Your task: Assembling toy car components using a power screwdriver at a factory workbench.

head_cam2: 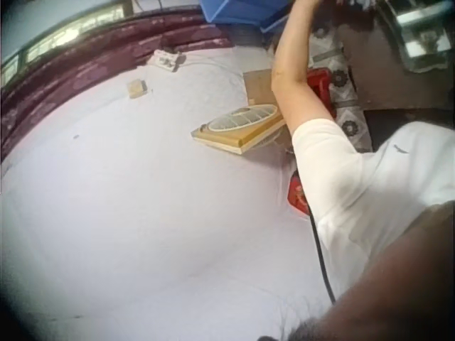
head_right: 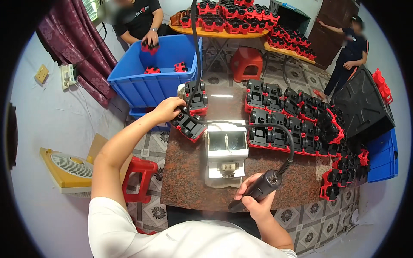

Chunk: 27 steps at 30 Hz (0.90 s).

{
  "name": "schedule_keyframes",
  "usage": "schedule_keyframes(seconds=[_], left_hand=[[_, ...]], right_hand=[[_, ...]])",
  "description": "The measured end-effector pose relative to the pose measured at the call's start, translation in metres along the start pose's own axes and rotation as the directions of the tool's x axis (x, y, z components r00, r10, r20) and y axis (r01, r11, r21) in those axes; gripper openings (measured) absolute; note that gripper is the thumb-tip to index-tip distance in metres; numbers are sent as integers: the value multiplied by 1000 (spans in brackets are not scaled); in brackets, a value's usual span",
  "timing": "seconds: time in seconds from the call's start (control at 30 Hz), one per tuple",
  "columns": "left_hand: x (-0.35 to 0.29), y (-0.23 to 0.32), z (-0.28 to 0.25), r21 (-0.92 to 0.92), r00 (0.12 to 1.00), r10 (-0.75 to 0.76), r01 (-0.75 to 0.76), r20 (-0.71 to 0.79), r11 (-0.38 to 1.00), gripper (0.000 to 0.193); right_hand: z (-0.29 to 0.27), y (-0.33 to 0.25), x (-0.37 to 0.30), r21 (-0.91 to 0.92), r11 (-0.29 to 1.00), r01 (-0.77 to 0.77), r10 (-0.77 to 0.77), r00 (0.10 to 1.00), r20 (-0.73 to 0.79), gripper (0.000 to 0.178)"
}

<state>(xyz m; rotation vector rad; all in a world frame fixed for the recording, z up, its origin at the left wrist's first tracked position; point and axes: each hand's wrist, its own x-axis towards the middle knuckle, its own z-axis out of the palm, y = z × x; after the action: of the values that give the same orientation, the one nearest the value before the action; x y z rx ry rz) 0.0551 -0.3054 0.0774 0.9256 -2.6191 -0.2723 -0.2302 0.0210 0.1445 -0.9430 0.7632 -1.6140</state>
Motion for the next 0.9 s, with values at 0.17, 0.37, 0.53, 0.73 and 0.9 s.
schedule_keyframes(seconds=[0.17,0.37,0.53,0.73,0.9], left_hand=[[9,-3,-8,31,996,37,-40,85,999,25],[26,-3,-18,17,998,-7,5,69,1000,48],[55,-1,-18,119,889,-140,97,437,988,41],[48,-6,-14,65,926,-17,-8,376,998,32],[39,-8,-65,50,979,-54,45,195,998,38]], right_hand=[[-1,-6,-13,-15,1000,-16,16,1000,-18,40],[2,-11,-15,-55,998,-7,5,999,-34,38],[3,-8,-11,-77,997,-14,12,999,-34,40],[4,1,1,-106,994,-25,19,998,-53,49],[4,4,18,-74,996,-54,51,998,-47,42]])
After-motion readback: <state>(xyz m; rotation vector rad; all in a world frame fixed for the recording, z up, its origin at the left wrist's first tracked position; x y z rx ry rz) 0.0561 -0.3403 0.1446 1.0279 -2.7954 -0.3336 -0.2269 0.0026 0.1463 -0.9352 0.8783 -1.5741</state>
